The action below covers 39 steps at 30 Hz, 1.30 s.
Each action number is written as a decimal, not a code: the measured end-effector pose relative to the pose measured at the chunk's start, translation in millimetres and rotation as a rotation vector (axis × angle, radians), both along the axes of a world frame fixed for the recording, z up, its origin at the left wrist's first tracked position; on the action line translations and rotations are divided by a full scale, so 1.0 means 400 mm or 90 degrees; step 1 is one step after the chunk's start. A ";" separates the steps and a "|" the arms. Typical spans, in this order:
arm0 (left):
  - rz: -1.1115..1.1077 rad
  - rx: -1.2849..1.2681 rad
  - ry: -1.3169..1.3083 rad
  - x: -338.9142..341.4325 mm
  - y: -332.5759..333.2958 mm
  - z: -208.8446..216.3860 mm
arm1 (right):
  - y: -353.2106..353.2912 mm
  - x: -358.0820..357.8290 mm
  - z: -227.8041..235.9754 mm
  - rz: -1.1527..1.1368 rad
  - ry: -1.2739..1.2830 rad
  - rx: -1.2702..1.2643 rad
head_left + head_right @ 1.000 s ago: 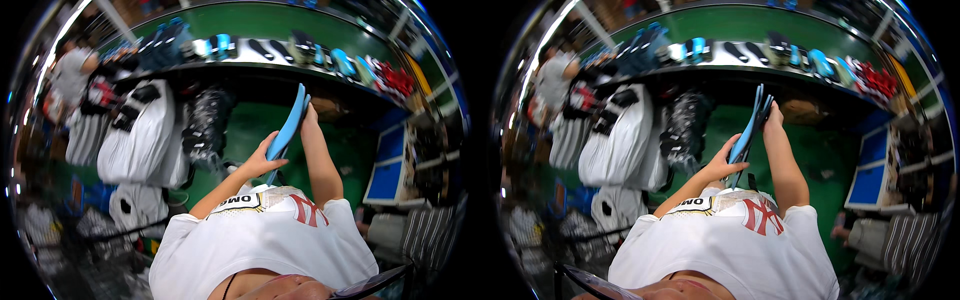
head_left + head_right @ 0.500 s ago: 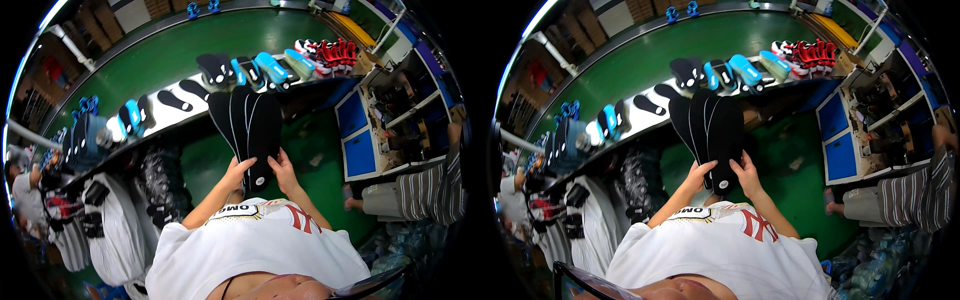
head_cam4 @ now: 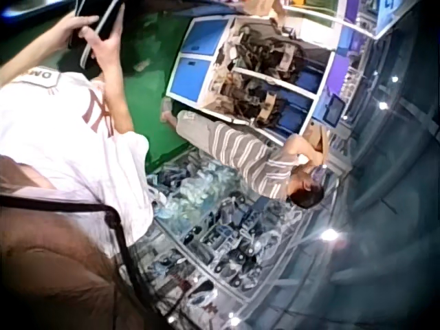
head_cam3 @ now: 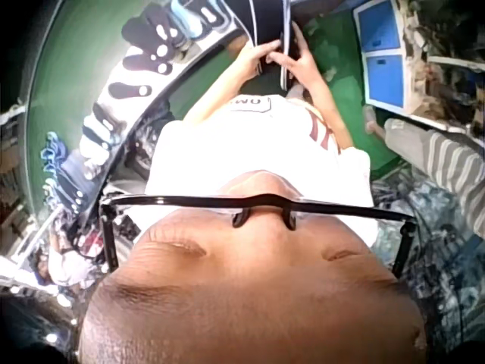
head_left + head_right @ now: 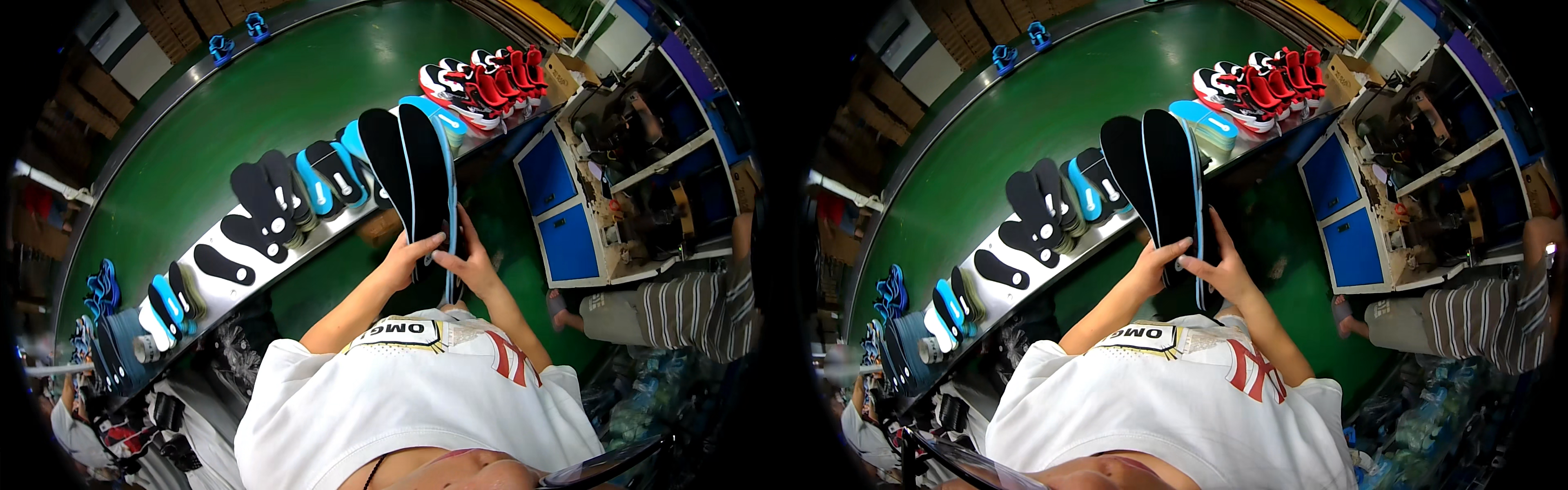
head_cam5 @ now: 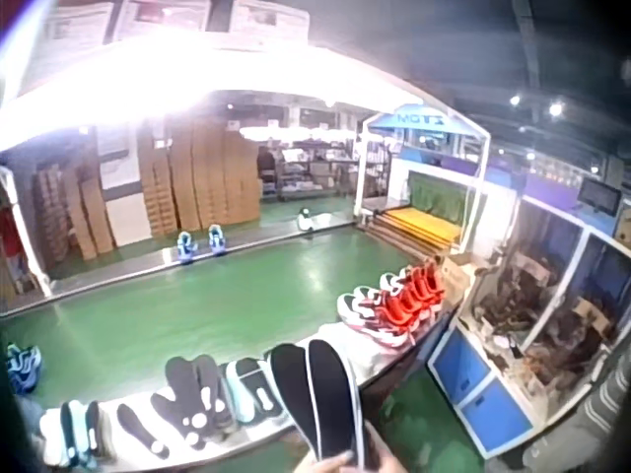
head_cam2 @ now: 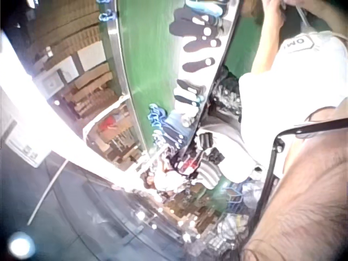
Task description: The person picks up blue and black insoles from a shelf and a table, and then inserts them into blue, orange, and black sneakers.
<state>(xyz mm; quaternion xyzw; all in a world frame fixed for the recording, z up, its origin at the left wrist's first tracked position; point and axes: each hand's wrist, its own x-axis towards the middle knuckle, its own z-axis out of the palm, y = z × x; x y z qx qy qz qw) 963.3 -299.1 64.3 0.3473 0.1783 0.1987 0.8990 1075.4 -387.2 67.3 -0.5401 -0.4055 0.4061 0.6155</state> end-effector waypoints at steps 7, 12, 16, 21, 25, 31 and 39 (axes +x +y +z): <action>0.098 0.118 -0.027 0.307 0.126 -0.033 | 0.103 0.398 -0.076 -0.135 -0.032 0.052; 0.335 0.205 0.156 0.422 0.187 -0.031 | 0.242 0.701 -0.109 -0.081 -0.157 0.064; 0.507 0.141 0.195 0.413 0.205 -0.023 | 0.350 0.776 -0.133 0.042 -0.145 0.123; 0.611 0.105 0.265 0.413 0.217 -0.015 | 0.399 0.767 -0.165 0.081 -0.115 0.180; 0.671 0.123 0.262 0.437 0.296 -0.017 | 0.443 0.765 -0.173 0.052 -0.246 0.204; 0.671 0.061 0.219 0.415 0.430 -0.041 | 0.572 0.716 -0.187 0.168 -0.669 -0.148; 0.708 -0.012 0.515 0.282 0.501 -0.202 | 0.547 0.778 -0.139 0.148 -0.626 -0.009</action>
